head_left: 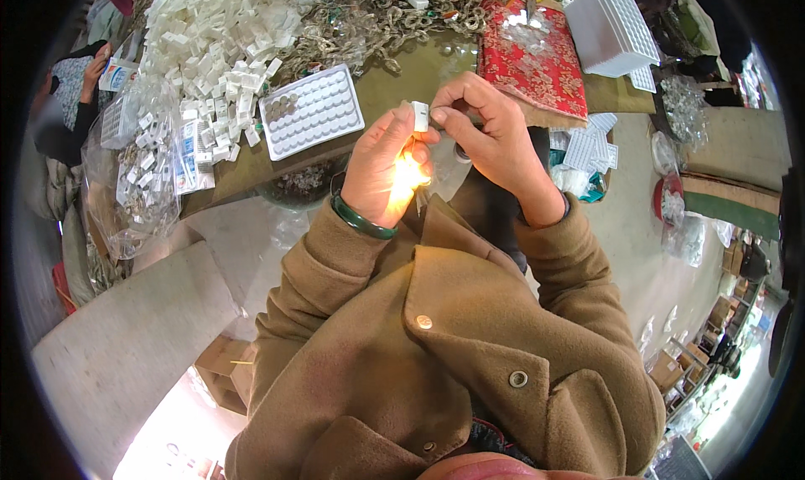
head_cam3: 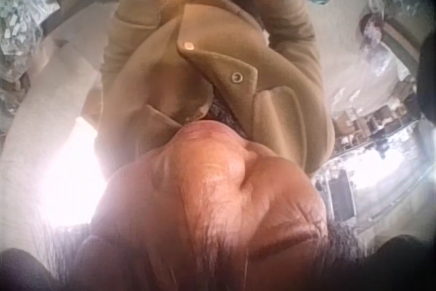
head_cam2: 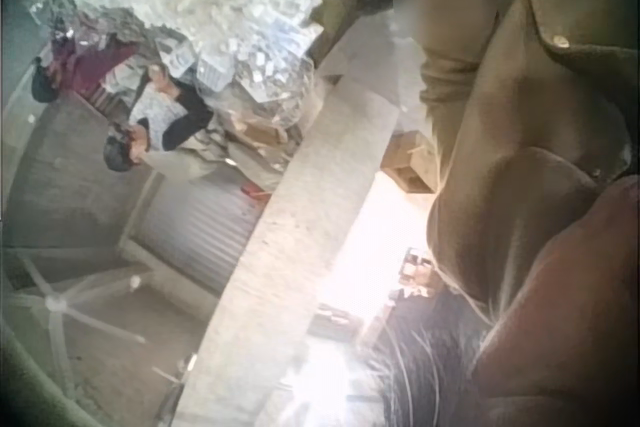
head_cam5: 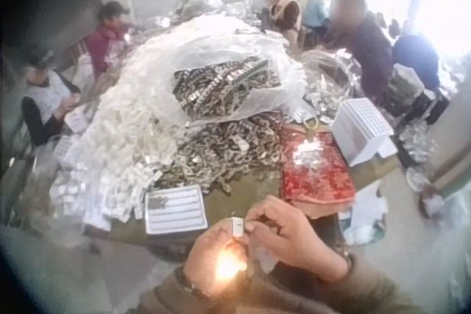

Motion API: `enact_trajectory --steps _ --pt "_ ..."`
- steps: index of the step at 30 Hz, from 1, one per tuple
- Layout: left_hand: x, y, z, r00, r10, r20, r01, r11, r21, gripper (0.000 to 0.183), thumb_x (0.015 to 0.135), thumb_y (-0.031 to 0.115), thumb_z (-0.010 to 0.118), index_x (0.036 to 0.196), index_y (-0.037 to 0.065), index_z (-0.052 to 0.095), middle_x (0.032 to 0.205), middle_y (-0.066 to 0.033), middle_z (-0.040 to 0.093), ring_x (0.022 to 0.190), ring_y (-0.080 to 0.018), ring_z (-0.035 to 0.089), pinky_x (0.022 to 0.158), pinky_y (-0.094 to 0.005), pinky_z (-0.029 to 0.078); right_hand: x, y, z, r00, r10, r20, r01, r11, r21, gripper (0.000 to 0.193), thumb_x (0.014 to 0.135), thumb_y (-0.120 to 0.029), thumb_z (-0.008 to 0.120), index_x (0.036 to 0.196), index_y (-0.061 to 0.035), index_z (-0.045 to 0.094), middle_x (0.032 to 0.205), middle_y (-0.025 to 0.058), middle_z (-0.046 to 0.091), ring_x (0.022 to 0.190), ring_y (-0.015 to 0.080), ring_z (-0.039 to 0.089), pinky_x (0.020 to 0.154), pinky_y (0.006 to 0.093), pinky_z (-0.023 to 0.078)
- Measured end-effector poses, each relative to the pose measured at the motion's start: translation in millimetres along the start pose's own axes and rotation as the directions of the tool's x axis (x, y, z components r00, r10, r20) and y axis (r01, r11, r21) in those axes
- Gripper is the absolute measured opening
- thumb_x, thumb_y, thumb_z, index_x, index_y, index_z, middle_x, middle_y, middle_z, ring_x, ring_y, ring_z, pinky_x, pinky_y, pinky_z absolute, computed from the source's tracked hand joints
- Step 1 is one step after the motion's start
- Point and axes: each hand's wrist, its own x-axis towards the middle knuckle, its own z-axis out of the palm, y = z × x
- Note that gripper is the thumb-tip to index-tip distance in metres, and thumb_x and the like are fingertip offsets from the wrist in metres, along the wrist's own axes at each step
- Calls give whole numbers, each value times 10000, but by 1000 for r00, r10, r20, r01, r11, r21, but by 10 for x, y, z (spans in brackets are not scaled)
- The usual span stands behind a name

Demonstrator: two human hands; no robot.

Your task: The person assembles small white electronic components by inserting metal pieces into them and placing them into a white plastic tray. The person repeatedly picks components, inserts metal parts, and arranges them in the tray.

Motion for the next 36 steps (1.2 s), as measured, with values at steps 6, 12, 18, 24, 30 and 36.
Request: enact_trajectory --steps 6,12,18,24,30,36 --pt "-19 -36 -50 998 7 -67 -5 999 34 242 999 331 529 1032 95 577 868 11 581 680 -45 458 586 -205 406 65 -9 89 968 -253 -5 246 948 -201 116 805 17 624 900 -21 571 850 117 574 752 311 596 643 353 487" --pt "-43 -12 -79 978 114 -173 -89 985 150 239 949 298 622 950 61 589 824 -39 622 599 -75 522 519 -225 445 74 -94 161 973 -230 9 222 928 -298 85 805 15 623 865 -21 574 801 125 595 713 328 602 608 361 485" --pt "-79 46 -140 992 43 -120 -44 999 -10 245 995 316 537 1023 75 570 861 6 571 615 -40 424 524 -193 378 78 11 284 999 -25 -48 26 999 20 208 833 28 606 1012 -23 699 855 79 668 732 175 636 646 280 495" --pt "-129 96 -218 998 -51 -41 41 972 -231 232 1013 287 506 1056 65 556 871 -17 570 615 -16 427 493 -162 358 70 81 327 915 398 68 -350 697 625 159 895 -50 630 1027 28 673 914 73 689 792 109 633 708 251 519" --pt "-180 141 -256 996 -57 -63 40 970 -240 261 1018 296 492 1073 52 567 877 -15 578 621 -28 419 502 -168 359 58 44 336 888 445 115 -383 577 721 95 929 -79 613 998 -20 641 902 60 695 789 105 630 713 249 507" --pt "-198 105 -226 991 17 -133 -35 990 -134 246 998 308 529 1056 73 575 896 -21 596 662 -37 436 546 -183 368 56 78 428 933 354 64 -292 640 710 69 931 -89 619 966 -31 635 983 46 674 856 89 600 773 239 481"
